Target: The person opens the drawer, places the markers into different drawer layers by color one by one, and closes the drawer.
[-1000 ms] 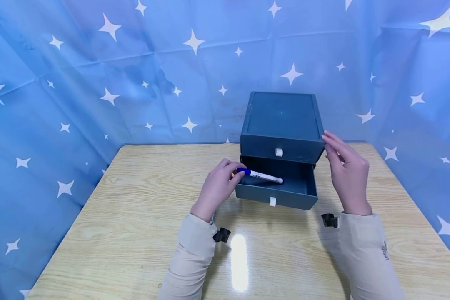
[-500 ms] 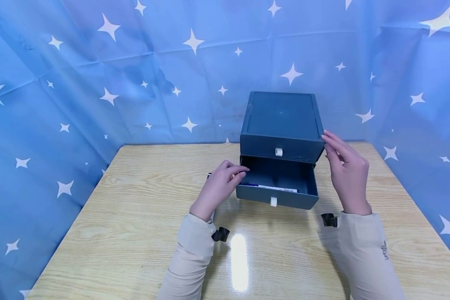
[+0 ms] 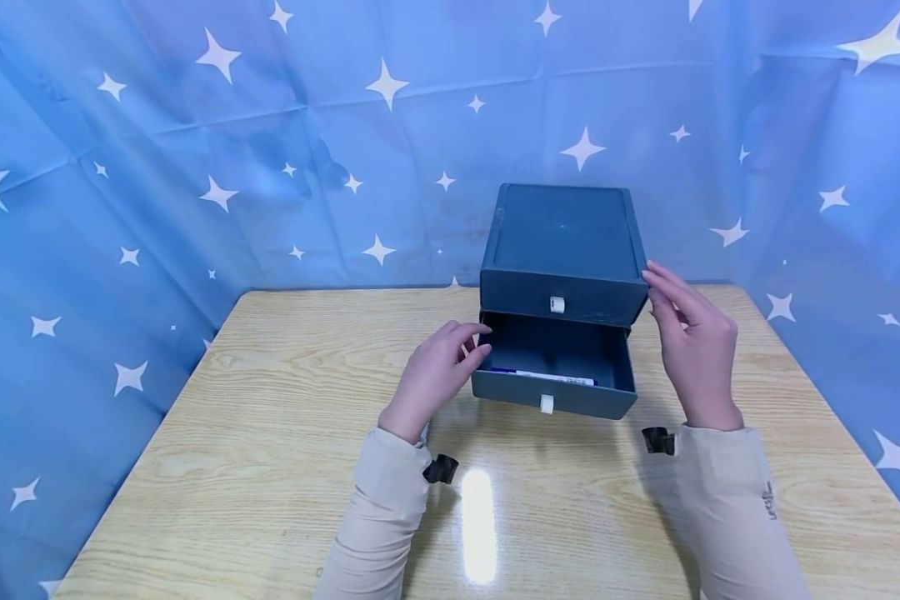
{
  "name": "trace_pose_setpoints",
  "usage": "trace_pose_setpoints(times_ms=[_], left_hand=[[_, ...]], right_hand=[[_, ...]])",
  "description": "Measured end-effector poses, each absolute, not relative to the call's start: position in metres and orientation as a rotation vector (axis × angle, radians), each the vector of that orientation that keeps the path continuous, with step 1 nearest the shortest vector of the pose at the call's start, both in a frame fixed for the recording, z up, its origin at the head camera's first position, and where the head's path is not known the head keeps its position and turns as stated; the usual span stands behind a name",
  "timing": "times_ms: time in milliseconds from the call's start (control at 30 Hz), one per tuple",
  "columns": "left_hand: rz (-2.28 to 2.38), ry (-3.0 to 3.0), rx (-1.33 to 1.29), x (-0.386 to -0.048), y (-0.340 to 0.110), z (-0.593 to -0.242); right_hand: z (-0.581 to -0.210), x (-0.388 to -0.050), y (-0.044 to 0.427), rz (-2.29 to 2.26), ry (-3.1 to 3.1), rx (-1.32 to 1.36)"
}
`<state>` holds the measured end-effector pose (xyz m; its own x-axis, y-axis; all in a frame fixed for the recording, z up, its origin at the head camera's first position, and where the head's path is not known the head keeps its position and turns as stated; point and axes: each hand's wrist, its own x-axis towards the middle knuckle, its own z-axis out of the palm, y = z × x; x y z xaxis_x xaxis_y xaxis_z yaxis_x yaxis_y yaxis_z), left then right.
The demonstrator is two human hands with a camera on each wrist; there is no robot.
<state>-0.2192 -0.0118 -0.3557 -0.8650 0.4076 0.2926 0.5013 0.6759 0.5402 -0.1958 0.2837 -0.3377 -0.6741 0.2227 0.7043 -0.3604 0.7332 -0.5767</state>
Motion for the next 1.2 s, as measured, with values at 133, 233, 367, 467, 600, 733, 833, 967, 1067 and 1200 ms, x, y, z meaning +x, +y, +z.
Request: trace_pose_setpoints(times_ms=[133,233,367,467,600,733,833,967,1067,1200], left_hand=[[-0.939,-2.716,-0.718,-0.220,-0.011,-0.355],[-0.957,-2.730,-0.689,-0.219,-0.012,-0.355],[-0.958,-2.745,-0.692,-0.217,-0.013,-0.353],[-0.941,-2.737,-0.721,-0.216,-0.014,-0.353],[-0.932,-2.735,-0.769,-0.216,-0.016,-0.354],[-0.961,-2.753,-0.820,-0.216,-0.017,-0.353],[-0.970,-2.789,-0.856,-0.215,-0.019,-0.352],[-0.968,-2.849,-0.881,-0.214,-0.022,-0.350],[-0.972,-2.865,-0.897,-0.215,-0.024,-0.351],[-0.970,-2.863,-0.914,-0.217,-0.024,-0.352]], right_hand=[[-0.338,-0.196,0.284,0.918,-2.122,0.105],[-0.338,-0.196,0.284,0.918,-2.119,0.111],[-0.339,-0.196,0.284,0.917,-2.116,0.115],[-0.339,-0.197,0.284,0.915,-2.116,0.114],[-0.339,-0.197,0.284,0.914,-2.117,0.110],[-0.339,-0.197,0.284,0.915,-2.115,0.108],[-0.338,-0.197,0.284,0.922,-2.106,0.114],[-0.338,-0.197,0.283,0.923,-2.105,0.124],[-0.338,-0.197,0.283,0.927,-2.112,0.124],[-0.337,-0.197,0.283,0.953,-2.111,0.135]])
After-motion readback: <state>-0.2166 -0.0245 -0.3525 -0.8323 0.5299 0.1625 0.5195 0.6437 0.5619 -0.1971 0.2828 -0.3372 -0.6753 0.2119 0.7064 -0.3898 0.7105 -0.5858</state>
